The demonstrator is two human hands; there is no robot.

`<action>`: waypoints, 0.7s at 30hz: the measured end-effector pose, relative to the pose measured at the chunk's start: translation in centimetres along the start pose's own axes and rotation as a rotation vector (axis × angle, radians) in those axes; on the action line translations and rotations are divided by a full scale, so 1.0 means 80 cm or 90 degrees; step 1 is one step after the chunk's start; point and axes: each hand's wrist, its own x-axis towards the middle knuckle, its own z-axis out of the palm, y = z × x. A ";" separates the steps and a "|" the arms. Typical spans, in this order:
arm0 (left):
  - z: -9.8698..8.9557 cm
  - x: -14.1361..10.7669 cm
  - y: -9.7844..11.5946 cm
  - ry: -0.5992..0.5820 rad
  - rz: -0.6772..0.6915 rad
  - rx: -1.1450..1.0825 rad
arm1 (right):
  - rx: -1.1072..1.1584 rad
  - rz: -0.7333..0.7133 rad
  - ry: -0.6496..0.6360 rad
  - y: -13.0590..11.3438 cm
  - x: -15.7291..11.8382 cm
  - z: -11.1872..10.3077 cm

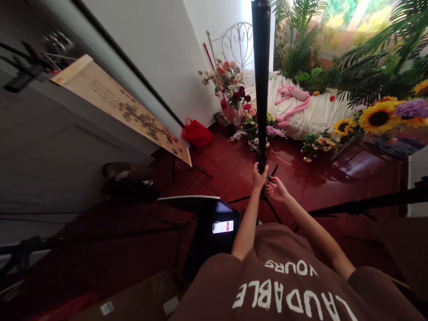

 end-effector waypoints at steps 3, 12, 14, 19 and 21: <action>0.001 0.008 0.002 -0.006 -0.008 0.034 | -0.020 -0.059 -0.005 0.000 0.012 0.006; -0.011 0.049 0.018 -0.147 0.004 0.235 | -0.077 -0.034 -0.005 -0.008 0.030 0.008; -0.013 0.053 0.021 -0.151 0.008 0.283 | -0.104 -0.062 0.006 -0.004 0.035 0.009; -0.015 0.053 0.031 -0.159 0.011 0.358 | -0.202 -0.183 0.046 0.008 0.053 0.009; -0.016 0.054 0.035 -0.171 0.016 0.378 | -0.289 -0.300 0.087 0.008 0.057 0.005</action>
